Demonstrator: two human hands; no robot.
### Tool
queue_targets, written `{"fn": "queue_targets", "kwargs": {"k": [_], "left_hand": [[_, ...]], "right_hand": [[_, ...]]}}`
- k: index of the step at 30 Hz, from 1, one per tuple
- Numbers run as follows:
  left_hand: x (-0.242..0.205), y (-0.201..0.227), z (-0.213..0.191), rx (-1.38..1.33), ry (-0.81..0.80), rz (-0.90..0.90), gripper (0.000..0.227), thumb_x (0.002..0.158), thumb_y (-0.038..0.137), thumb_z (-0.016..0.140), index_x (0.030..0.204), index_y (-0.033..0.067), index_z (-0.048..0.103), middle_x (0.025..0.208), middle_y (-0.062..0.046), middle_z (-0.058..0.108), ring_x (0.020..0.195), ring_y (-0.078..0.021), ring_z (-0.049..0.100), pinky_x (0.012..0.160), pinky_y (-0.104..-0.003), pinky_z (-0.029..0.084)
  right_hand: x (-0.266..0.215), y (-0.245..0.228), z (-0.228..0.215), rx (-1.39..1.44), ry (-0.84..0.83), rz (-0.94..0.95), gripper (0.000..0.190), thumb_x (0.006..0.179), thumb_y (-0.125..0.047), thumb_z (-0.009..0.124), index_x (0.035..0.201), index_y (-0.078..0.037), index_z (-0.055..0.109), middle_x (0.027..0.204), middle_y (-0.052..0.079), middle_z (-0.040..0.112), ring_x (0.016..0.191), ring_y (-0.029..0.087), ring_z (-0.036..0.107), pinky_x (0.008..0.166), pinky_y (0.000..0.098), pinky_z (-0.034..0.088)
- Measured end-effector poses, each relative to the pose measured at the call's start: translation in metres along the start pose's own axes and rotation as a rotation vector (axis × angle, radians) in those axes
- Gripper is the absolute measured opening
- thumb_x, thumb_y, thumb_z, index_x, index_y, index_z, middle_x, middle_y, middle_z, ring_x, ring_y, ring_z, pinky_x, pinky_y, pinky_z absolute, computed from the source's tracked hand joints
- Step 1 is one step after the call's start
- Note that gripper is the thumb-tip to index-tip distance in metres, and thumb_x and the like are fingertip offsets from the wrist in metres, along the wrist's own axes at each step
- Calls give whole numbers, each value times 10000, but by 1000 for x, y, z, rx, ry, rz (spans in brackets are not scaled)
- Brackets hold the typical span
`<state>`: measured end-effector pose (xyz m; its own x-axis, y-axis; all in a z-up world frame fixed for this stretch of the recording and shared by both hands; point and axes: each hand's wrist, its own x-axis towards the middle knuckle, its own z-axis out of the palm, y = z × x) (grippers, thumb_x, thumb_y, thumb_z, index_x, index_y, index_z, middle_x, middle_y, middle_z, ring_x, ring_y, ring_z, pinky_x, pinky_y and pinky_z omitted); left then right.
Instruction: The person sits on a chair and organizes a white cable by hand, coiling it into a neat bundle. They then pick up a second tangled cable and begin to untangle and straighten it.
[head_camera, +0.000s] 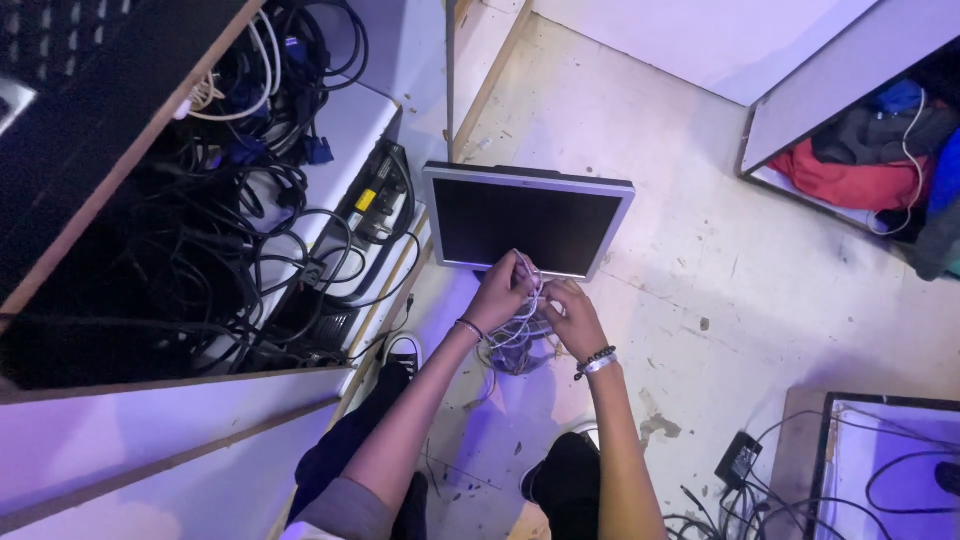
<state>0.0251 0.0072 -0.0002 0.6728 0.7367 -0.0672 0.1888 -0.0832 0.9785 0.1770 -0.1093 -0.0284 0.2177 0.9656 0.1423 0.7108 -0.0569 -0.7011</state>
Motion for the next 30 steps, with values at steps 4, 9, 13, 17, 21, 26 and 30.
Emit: {"fn": "queue_targets", "kwargs": {"k": [4, 9, 13, 17, 21, 26, 30], "left_hand": [[4, -16, -6, 12, 21, -4, 176, 936, 124, 719, 1067, 57, 622, 975, -125, 687, 950, -287, 710, 880, -429, 565], [11, -22, -19, 6, 244, -77, 160, 924, 152, 707, 1045, 101, 615, 966, -168, 688, 966, -373, 708, 874, -461, 568], [12, -10, -43, -47, 414, -122, 156, 948, 146, 659, 1053, 69, 574, 965, -220, 677, 980, -428, 692, 882, -507, 561], [19, -28, -51, -459, 594, -40, 115, 988, 17, 565, 1075, 3, 490, 943, -154, 643, 895, -315, 759, 847, -381, 656], [16, -19, -62, -521, 711, 6, 117, 1017, 45, 559, 1087, 7, 474, 1020, -158, 580, 907, -333, 758, 787, -365, 686], [-4, 14, -69, -460, 708, -36, 85, 1021, 21, 538, 1050, 26, 458, 1030, -142, 569, 886, -344, 759, 637, -377, 696], [-11, 29, -82, -429, 633, -95, 120, 1026, 78, 544, 1006, 77, 426, 1059, -68, 567, 876, -242, 765, 558, -261, 678]], "right_hand": [[-6, -10, -2, -51, -76, -81, 89, 933, -276, 730, 893, -198, 718, 838, -48, 702, 867, 189, 645, 845, 356, 526], [-12, -13, -2, -86, -50, -124, 183, 988, -177, 605, 861, -88, 701, 752, 116, 686, 805, 332, 671, 759, 435, 556], [-6, -36, -33, 36, 196, -84, 267, 1015, -227, 631, 772, -146, 705, 695, 28, 666, 744, 289, 656, 752, 375, 545], [-8, -59, -51, 172, 468, 36, 367, 1061, -152, 609, 702, -103, 668, 667, 64, 655, 652, 242, 620, 717, 331, 511], [-3, -68, -59, 346, 755, 194, 472, 1109, -101, 531, 642, -59, 584, 682, 107, 690, 585, 166, 557, 637, 253, 460], [7, -82, -56, 475, 873, 269, 470, 1112, -114, 502, 649, -61, 557, 658, 98, 663, 594, 119, 534, 600, 204, 431], [12, -67, -45, 429, 687, 305, 382, 1094, -112, 545, 740, -45, 672, 789, 123, 717, 772, 174, 575, 697, 245, 477]]}}
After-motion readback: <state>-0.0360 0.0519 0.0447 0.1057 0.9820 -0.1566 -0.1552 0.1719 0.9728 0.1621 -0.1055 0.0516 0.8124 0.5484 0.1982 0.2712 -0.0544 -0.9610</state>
